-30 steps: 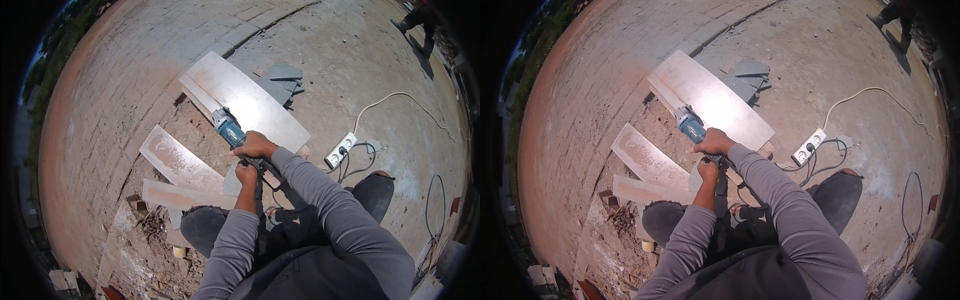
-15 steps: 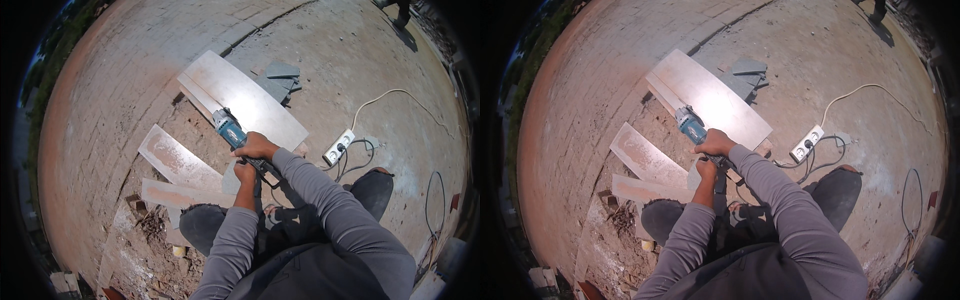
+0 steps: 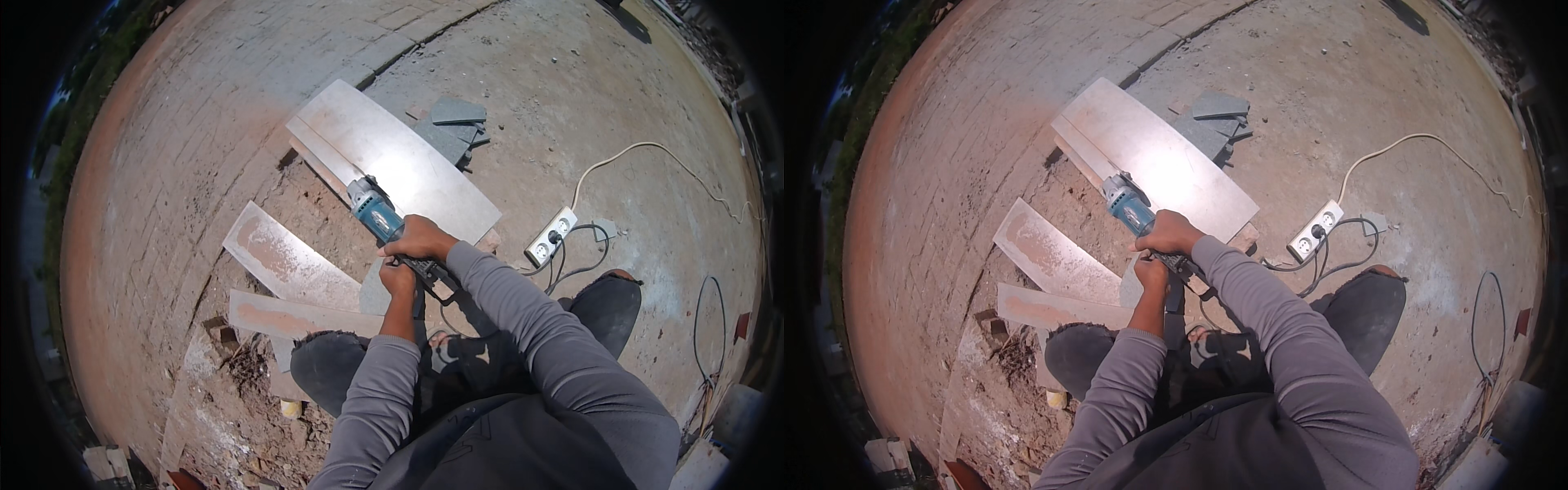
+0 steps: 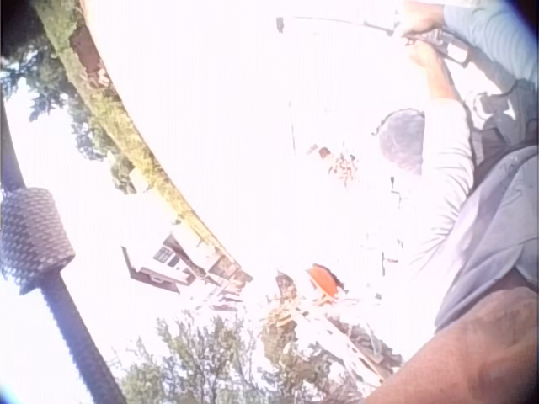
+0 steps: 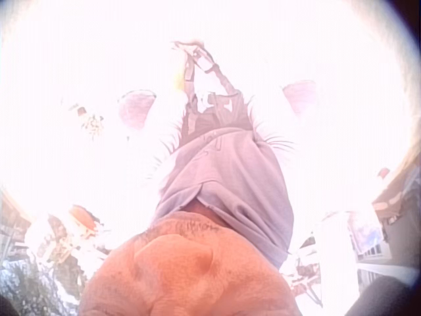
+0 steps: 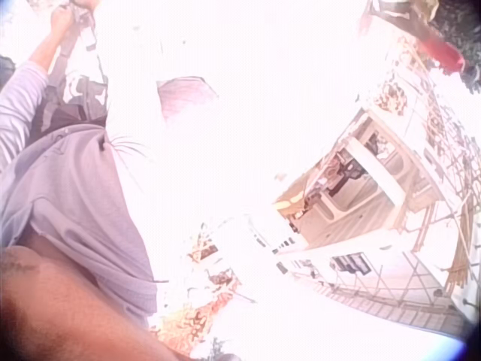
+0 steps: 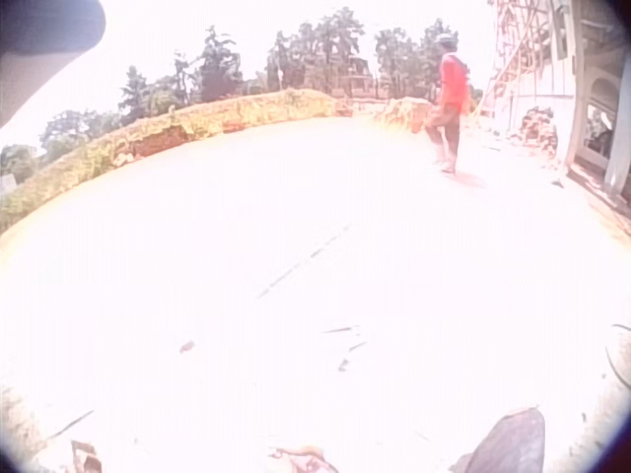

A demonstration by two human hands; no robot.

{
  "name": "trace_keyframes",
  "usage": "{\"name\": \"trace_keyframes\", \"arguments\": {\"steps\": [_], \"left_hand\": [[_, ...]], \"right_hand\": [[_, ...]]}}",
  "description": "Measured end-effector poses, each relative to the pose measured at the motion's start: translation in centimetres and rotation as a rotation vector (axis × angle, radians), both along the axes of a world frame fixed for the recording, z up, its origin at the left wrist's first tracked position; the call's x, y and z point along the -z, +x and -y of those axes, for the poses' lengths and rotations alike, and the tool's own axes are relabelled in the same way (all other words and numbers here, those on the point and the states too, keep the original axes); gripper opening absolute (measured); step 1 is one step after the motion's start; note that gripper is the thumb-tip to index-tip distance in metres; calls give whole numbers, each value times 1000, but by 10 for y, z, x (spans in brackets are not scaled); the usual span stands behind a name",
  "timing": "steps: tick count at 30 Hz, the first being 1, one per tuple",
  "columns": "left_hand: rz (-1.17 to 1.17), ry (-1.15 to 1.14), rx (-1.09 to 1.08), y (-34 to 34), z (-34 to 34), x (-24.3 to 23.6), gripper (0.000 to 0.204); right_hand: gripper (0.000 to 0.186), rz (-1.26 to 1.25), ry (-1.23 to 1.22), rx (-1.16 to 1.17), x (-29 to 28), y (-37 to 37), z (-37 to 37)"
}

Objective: The person uses an angle grinder to cut and shape ceramic tiles while working on the ground.

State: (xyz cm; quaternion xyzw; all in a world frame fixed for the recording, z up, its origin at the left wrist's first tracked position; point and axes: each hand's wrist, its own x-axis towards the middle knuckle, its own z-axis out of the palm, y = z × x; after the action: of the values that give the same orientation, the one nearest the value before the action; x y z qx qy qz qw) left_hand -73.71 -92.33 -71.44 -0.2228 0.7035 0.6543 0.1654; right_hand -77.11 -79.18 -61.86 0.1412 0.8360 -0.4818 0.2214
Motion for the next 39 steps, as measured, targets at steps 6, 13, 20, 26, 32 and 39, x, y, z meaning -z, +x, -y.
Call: {"name": "trace_keyframes", "arguments": {"steps": [6, 13, 20, 26, 32, 39], "left_hand": [[-15, -44, 33, 0, -1, -5, 25], [4, 32, 22, 0, -2, -9, 27], [20, -61, 51, 1, -2, -16, 26], [13, 17, 1, 3, -2, -10, 16], [-2, -9, 30, 1, -1, -6, 14], [55, -59, 41, 0, 0, -3, 19]], "right_hand": [[84, -9, -17, 5, 0, 4, 0], [73, -19, -15, 32, -5, 10, 1], [63, -41, 51, 68, -6, 16, 3], [60, -36, 18, 69, -11, 21, 2], [67, -22, 68, 62, -9, 24, 3], [74, -41, 25, 71, -4, 31, 1]]}}
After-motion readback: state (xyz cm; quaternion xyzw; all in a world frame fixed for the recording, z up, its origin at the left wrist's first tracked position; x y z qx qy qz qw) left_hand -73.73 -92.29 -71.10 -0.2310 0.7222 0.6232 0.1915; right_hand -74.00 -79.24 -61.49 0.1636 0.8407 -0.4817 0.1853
